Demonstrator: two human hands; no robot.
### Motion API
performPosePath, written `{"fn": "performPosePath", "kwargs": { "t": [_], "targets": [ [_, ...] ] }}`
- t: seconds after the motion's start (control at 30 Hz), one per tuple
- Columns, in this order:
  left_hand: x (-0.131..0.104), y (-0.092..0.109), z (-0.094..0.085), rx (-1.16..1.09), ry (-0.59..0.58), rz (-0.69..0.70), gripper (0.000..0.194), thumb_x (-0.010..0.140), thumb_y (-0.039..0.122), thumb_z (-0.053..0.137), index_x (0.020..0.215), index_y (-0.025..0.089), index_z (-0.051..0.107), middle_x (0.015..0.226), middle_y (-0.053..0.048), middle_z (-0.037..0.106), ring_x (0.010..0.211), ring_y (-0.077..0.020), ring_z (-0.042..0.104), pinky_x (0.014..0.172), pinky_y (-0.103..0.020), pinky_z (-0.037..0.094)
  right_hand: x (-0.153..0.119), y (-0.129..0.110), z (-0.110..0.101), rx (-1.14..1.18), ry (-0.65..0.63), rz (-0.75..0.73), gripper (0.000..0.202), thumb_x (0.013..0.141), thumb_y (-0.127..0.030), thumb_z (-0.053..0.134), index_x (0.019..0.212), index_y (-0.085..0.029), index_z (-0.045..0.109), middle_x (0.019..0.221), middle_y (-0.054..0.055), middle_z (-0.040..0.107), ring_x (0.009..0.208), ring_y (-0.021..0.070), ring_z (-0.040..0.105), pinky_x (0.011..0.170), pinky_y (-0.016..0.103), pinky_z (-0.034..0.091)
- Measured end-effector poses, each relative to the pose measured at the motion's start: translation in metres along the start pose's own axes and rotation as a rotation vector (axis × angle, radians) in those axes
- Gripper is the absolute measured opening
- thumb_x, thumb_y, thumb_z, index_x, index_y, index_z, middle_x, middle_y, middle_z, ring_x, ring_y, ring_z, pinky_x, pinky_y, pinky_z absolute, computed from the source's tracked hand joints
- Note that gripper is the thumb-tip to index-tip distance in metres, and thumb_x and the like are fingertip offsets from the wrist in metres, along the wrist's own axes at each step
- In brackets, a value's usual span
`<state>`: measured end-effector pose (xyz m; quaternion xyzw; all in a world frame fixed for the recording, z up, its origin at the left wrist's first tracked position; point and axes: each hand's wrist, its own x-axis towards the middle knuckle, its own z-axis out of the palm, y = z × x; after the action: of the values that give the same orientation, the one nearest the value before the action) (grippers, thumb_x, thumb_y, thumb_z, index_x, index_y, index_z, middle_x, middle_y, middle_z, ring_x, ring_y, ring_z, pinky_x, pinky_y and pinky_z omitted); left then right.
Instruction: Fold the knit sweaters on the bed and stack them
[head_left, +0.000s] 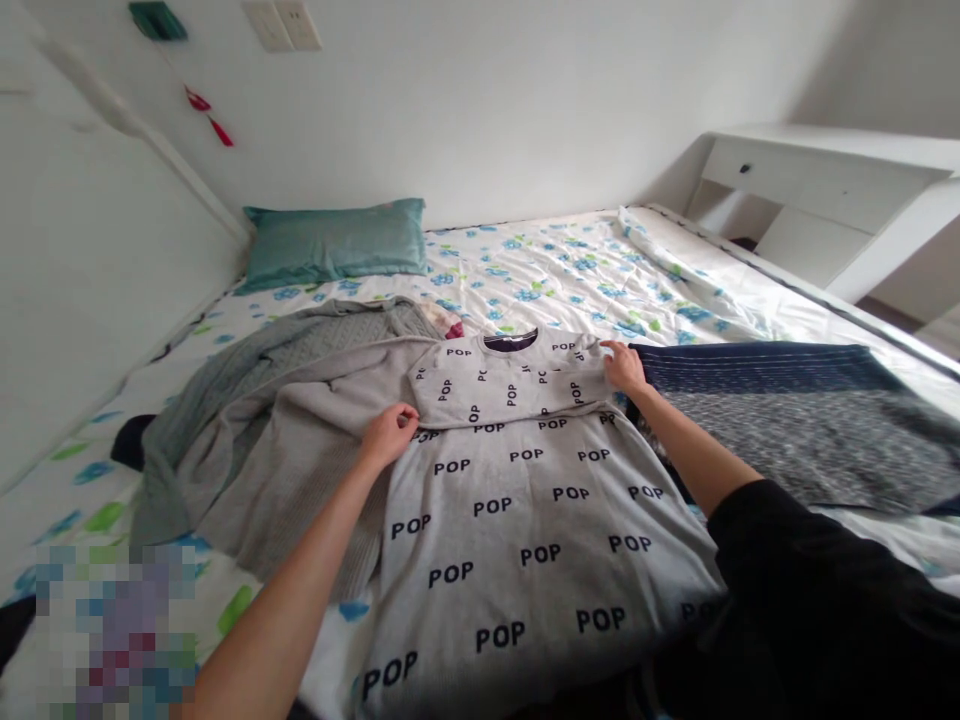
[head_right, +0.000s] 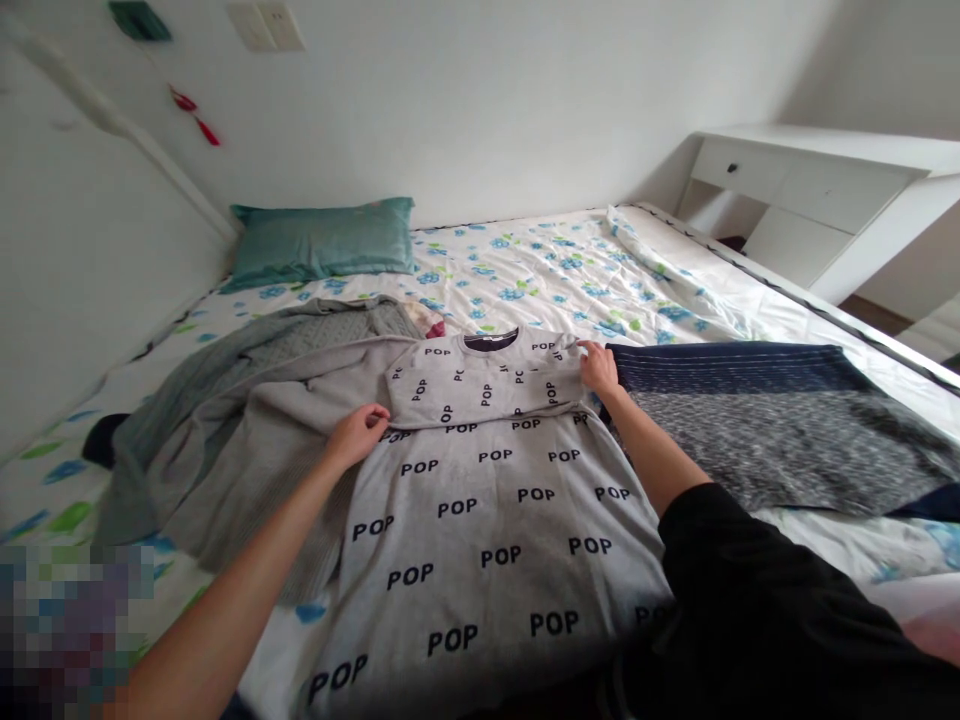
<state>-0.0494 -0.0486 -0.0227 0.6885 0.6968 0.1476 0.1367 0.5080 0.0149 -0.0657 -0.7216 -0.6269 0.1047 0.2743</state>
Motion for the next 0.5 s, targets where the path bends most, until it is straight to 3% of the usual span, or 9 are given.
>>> {"fn": "performPosePath", "kwargs": {
  "t": [0.1,0.17,0.23,0.33,0.4,0.5],
  "targets": [
    [0.019,-0.001,0.013,-0.136,0.007,-0.063,0.038,0.095,0.040,0.068,0.127,0.022,0.077,0.124,-0.012,0.085,0.104,-0.0275,0.081,0.099,-0.040,0.061,0.030,0.000,0.005,0.046,-0.026,-0.065,0.055,0.104,-0.015,0.055,0.158,-0.014,0.065,0.163,0.019,0.062,0.149,0.0322,0.061,0.132,0.048,0.041],
    [0.035,0.000,0.021,-0.276,0.009,-0.154,0.046,0.093,0.041,0.074,0.134,0.019,0.074,0.134,-0.017,0.083,0.112,-0.0289,0.081,0.104,-0.042,0.061,0.045,0.000,0.011,0.112,-0.041,0.100,0.056,0.100,-0.021,0.069,0.155,-0.009,0.064,0.153,0.024,0.067,0.141,0.0339,0.066,0.124,0.048,0.051],
    [0.054,0.002,0.027,-0.471,-0.006,-0.254,0.050,0.093,0.040,0.077,0.137,0.018,0.072,0.135,-0.018,0.082,0.114,-0.0284,0.081,0.103,-0.042,0.063,0.053,0.002,0.015,0.248,-0.142,0.354,0.055,0.092,-0.029,0.085,0.140,-0.006,0.070,0.126,0.023,0.078,0.118,0.0325,0.075,0.105,0.047,0.063],
    [0.083,0.007,0.029,-0.736,-0.087,-0.367,0.037,0.097,0.036,0.075,0.129,0.017,0.073,0.119,-0.014,0.085,0.104,-0.0252,0.082,0.096,-0.041,0.067,0.050,0.008,0.017,0.567,-0.456,0.564,0.050,0.079,-0.040,0.098,0.113,-0.011,0.076,0.093,0.013,0.080,0.086,0.0254,0.076,0.078,0.041,0.069],
    [0.100,0.010,0.028,-0.793,-0.145,-0.389,0.025,0.099,0.033,0.075,0.116,0.015,0.075,0.101,-0.012,0.085,0.098,-0.0243,0.081,0.095,-0.043,0.068,0.043,0.011,0.016,0.739,-0.614,0.555,0.049,0.072,-0.037,0.101,0.107,-0.013,0.077,0.090,0.011,0.081,0.080,0.0237,0.077,0.073,0.039,0.069],
    [0.118,0.017,0.024,-0.782,-0.166,-0.315,0.018,0.095,0.027,0.081,0.104,0.012,0.075,0.087,-0.010,0.083,0.095,-0.0256,0.079,0.098,-0.048,0.068,0.036,0.011,0.013,0.844,-0.689,0.514,0.046,0.068,-0.023,0.100,0.106,-0.011,0.078,0.095,0.012,0.083,0.082,0.0240,0.079,0.076,0.040,0.070]
  ]
}}
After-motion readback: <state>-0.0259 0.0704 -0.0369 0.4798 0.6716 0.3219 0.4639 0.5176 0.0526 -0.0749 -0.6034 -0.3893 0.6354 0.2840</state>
